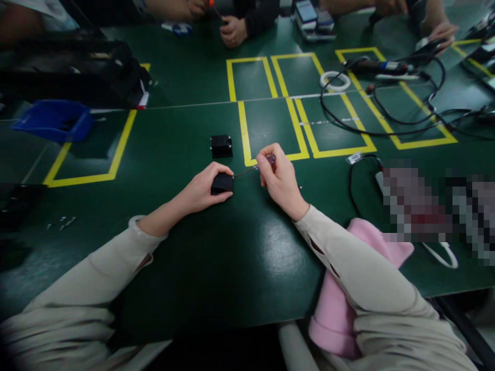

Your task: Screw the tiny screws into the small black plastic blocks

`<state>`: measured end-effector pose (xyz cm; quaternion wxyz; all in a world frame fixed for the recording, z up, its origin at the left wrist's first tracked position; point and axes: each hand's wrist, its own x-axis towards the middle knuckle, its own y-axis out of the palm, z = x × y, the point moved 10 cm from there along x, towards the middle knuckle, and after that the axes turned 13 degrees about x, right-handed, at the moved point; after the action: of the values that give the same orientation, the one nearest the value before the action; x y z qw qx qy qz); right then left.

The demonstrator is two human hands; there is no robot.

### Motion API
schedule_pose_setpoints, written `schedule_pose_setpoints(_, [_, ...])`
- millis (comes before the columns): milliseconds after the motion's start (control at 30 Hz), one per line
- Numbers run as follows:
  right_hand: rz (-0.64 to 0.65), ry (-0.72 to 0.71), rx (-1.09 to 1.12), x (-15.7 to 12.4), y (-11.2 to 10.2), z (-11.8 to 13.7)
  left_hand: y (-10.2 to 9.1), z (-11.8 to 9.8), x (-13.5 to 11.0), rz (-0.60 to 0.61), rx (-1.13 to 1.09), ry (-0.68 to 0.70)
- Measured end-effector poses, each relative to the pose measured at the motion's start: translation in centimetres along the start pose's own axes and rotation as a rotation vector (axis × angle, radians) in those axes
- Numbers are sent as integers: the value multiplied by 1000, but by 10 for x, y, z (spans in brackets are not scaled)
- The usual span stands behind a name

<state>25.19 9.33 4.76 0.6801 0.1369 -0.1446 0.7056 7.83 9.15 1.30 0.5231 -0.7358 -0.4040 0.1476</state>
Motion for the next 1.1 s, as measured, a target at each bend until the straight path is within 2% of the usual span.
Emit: schedule_pose_setpoints(1100, [-11, 9, 30, 0, -1, -1, 0, -1, 0, 11, 4, -17])
